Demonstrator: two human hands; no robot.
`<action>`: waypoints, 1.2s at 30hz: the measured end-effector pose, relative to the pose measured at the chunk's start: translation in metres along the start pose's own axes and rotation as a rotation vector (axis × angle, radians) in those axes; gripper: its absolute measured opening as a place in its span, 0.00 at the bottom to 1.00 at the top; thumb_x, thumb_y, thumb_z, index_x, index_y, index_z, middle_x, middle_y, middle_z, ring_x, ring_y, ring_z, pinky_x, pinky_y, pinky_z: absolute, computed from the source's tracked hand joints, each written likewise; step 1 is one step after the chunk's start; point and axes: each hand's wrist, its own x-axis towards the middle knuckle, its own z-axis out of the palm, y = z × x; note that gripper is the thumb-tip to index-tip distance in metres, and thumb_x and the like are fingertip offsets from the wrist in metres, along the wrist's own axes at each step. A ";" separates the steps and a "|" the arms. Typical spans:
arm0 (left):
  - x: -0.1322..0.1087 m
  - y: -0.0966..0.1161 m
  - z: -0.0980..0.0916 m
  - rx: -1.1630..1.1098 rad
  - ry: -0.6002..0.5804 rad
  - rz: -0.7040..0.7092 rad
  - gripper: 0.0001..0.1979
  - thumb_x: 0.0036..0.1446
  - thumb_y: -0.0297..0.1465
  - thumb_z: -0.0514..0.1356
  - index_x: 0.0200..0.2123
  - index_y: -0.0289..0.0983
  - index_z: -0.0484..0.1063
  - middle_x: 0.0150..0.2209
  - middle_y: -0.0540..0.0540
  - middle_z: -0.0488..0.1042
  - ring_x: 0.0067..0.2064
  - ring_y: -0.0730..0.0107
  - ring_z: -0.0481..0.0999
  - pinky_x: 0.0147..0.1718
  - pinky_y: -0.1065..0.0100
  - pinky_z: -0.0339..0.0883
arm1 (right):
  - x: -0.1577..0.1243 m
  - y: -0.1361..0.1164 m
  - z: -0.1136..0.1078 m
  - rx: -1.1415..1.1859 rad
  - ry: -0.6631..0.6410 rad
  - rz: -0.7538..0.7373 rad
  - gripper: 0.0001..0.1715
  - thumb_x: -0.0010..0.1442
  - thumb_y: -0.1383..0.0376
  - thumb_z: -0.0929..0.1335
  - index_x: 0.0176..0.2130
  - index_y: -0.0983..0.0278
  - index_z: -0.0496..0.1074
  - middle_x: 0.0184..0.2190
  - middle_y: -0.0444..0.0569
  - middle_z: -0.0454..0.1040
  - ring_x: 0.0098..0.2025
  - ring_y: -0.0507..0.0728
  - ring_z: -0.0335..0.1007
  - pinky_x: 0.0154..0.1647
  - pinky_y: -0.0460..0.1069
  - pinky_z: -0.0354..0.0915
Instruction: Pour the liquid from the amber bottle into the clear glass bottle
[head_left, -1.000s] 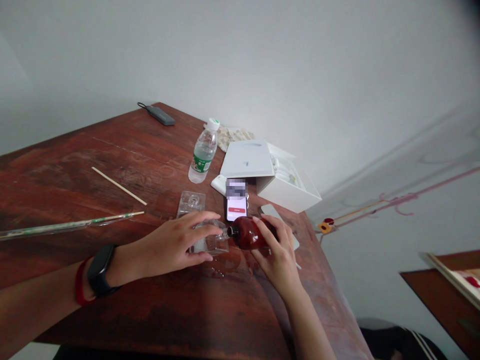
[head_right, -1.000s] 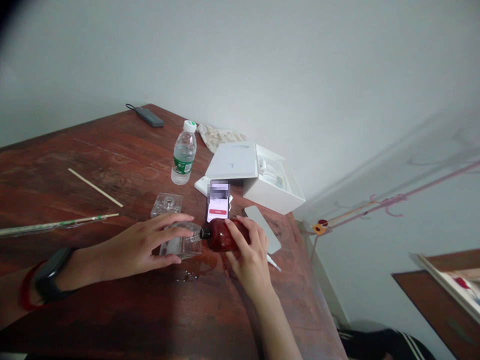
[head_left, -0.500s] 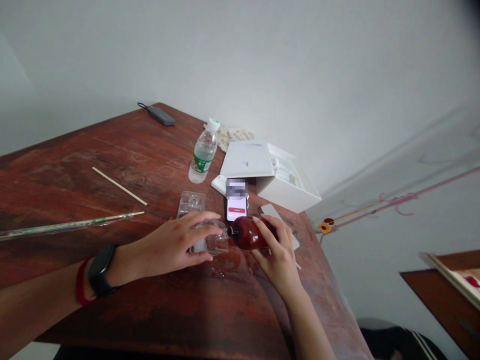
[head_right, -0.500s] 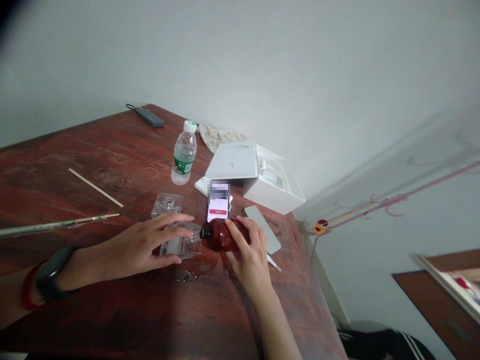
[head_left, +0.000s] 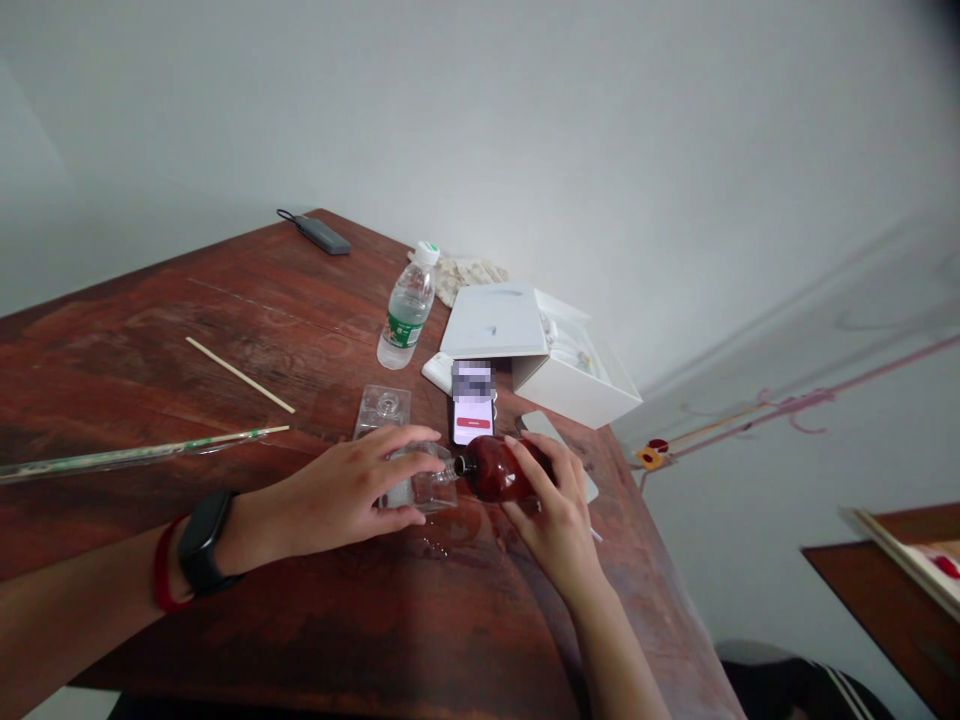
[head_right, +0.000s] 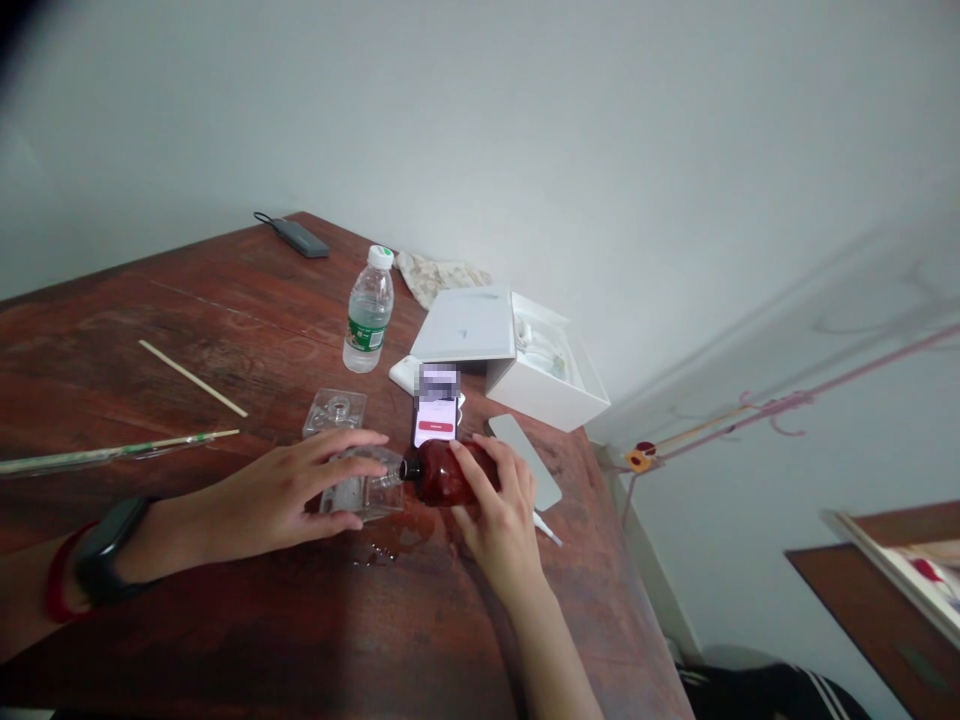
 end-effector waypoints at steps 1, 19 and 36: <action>0.000 0.000 0.000 0.000 0.000 0.001 0.24 0.65 0.30 0.72 0.61 0.44 0.72 0.70 0.41 0.68 0.68 0.48 0.72 0.66 0.47 0.72 | 0.000 0.000 0.000 0.001 0.003 -0.002 0.36 0.69 0.67 0.71 0.71 0.49 0.64 0.63 0.57 0.69 0.64 0.72 0.68 0.62 0.72 0.67; 0.000 -0.001 0.001 0.008 0.013 0.014 0.22 0.65 0.30 0.71 0.60 0.43 0.73 0.70 0.41 0.68 0.68 0.49 0.73 0.67 0.47 0.71 | 0.000 0.000 0.000 -0.003 0.005 0.003 0.37 0.68 0.67 0.71 0.71 0.49 0.65 0.63 0.57 0.70 0.63 0.72 0.68 0.63 0.71 0.67; 0.000 0.000 -0.001 0.005 0.002 0.004 0.25 0.64 0.29 0.72 0.61 0.44 0.73 0.70 0.41 0.67 0.68 0.50 0.73 0.67 0.48 0.71 | 0.001 -0.002 -0.001 0.000 -0.004 0.001 0.37 0.69 0.67 0.71 0.71 0.49 0.63 0.63 0.57 0.69 0.64 0.72 0.67 0.63 0.71 0.66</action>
